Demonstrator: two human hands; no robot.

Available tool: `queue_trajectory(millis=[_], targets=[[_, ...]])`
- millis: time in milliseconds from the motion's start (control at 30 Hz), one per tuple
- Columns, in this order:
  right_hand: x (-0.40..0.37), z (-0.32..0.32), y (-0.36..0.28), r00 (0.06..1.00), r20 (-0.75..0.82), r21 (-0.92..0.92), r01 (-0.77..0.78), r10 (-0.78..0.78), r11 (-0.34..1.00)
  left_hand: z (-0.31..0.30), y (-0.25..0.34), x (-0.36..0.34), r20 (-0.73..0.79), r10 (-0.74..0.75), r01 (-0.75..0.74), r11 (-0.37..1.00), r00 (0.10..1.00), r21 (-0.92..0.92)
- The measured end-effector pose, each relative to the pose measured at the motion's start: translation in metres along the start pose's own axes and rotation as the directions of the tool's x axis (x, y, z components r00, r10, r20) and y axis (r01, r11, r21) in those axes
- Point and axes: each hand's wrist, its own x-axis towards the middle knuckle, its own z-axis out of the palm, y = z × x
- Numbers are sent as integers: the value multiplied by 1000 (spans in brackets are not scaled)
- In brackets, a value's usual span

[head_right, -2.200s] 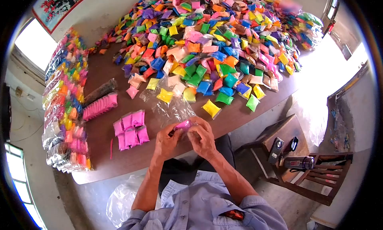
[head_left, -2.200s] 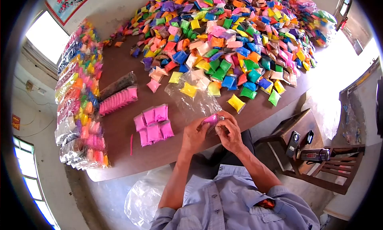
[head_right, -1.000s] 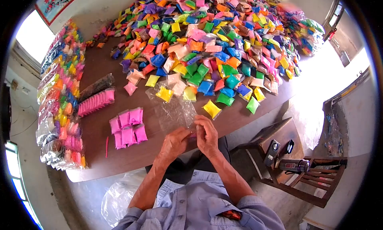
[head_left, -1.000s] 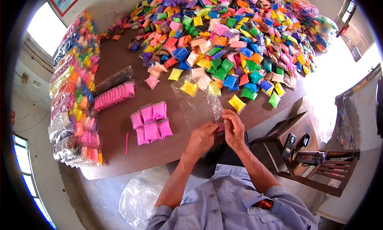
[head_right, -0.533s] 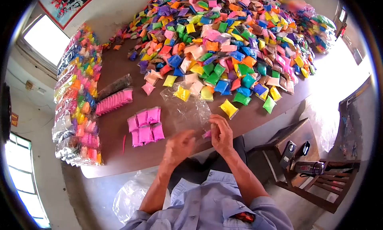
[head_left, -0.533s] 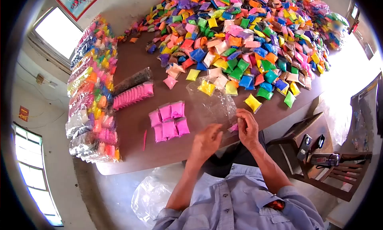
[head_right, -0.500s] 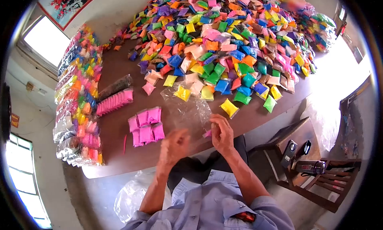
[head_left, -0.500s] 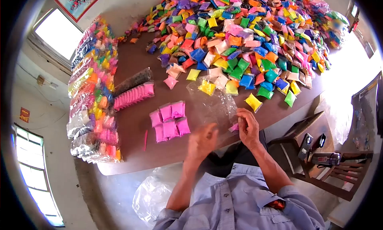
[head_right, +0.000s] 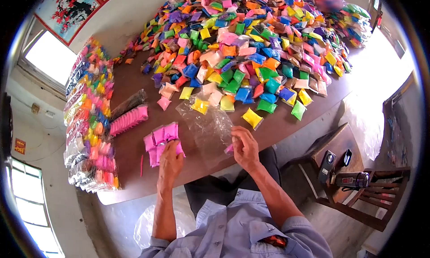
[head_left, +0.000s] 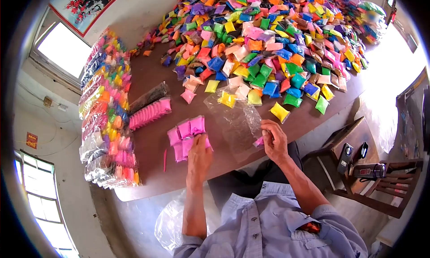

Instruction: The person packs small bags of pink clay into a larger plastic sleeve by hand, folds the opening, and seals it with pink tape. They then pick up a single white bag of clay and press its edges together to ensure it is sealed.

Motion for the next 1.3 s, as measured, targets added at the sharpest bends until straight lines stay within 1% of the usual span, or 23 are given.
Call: queue_trajectory(millis=[67,133,267,300,367,400,467,500,567,600,667,700,733,800,867,900,967,1100,1167,1200,1267,1300], targets=[[1,0,-2,1000,3,10,-4,4,1000,-2,-5,-1,12,-4,5,996,1000,-87],[2,0,-7,999,1,18,-32,32,999,-3,-7,-6,8,-17,17,998,1000,-62],[1,0,-6,1000,-6,24,-27,27,999,-14,-1,-7,18,-63,63,998,998,-19],[1,0,-6,999,-3,32,-34,34,999,-15,-3,-7,20,-62,62,998,998,-19],[0,-1,-6,999,0,34,-42,42,999,-17,-6,-6,34,4,-3,999,999,-42],[1,-1,-7,999,-1,33,-38,38,999,-19,0,-4,37,6,-4,999,999,-46],[2,-1,-8,999,1,25,-34,34,999,-23,14,1,-35,-51,42,974,998,-221],[1,-1,-8,999,6,33,-47,47,998,-20,20,6,-33,-54,45,973,998,-227],[1,-1,-8,998,18,36,-56,55,998,-11,35,15,-38,-96,80,946,995,-314],[1,-1,-8,998,18,22,-55,55,998,0,41,16,-40,-99,81,945,994,-318],[2,0,-6,999,16,5,-52,52,999,29,54,20,-131,33,-75,943,991,-324],[2,1,-4,1000,-7,-9,-7,7,1000,41,61,20,-131,36,-77,942,991,-327],[3,0,-3,999,-30,-26,37,-38,999,52,70,22,-109,15,-53,932,994,-359],[4,0,-5,999,-32,-32,43,-44,999,66,85,21,-79,-4,-28,919,997,-394],[5,0,-6,998,-31,-33,50,-51,998,72,94,20,74,-41,77,805,996,-588],[5,0,-5,998,-29,-34,54,-54,998,73,94,20,77,-40,77,805,996,-589],[5,0,-5,998,-30,-39,53,-55,998,75,93,17,22,109,-70,765,994,-641],[3,0,-4,1000,1,-35,27,-27,999,72,87,15,88,96,-16,759,992,-650],[3,0,-4,1000,8,-32,23,-22,999,76,85,17,15,159,-118,788,987,-604],[3,-1,-7,1000,10,-27,18,-18,999,78,85,17,16,159,-117,788,987,-604],[4,-1,-7,1000,11,-24,14,-14,1000,82,88,18,-89,239,-250,815,967,-523],[4,0,-6,1000,1,-27,28,-28,999,81,90,19,-88,239,-249,814,967,-524]])
